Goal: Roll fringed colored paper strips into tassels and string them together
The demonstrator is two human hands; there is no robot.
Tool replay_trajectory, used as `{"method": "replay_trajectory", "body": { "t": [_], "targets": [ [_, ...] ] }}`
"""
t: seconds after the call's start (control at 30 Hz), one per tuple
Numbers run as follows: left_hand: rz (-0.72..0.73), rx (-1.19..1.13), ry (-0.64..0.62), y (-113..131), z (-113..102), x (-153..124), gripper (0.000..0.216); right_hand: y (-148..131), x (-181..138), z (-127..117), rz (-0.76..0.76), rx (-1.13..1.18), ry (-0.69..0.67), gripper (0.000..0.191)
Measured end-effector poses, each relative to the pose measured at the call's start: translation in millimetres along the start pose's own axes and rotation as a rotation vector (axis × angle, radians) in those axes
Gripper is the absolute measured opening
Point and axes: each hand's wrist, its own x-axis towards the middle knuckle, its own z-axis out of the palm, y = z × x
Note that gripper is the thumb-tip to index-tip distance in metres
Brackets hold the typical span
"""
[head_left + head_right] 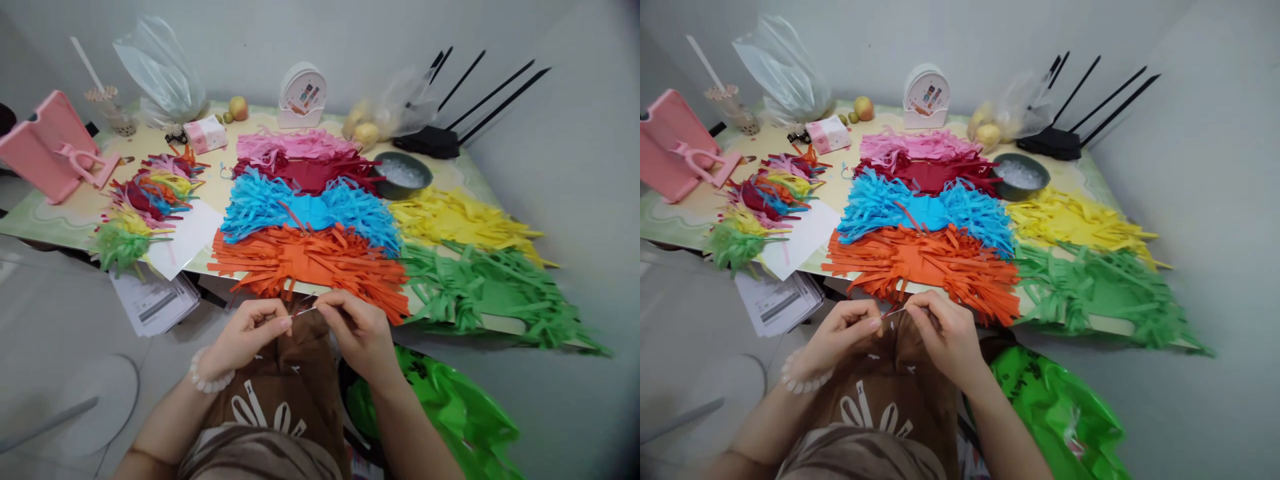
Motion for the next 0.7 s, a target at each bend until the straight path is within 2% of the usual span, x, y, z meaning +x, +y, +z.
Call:
{"method": "replay_trajectory", "body": {
  "t": [0.27, 0.47, 0.6, 0.7],
  "targets": [
    [0.009, 0.136, 0.042, 5, 4, 0, 0.033, -3, -1, 2, -0.004, -0.032, 0.018, 0.016],
    [-0.012, 0.173, -0.073, 8, 1, -2, 0.034, -2, 0, 2, 0.006, 0.046, -0.009, 0.015],
    [0.01, 0.106, -0.146, 4, 0, -1, 0.04, 2, 4, 5, 0.118, 0.181, -0.136, 0.016],
    [0.075, 0.014, -0.034, -3, 3, 1, 0.042, 6, 2, 14, 0.218, 0.287, -0.258, 0.017]
  ]
}}
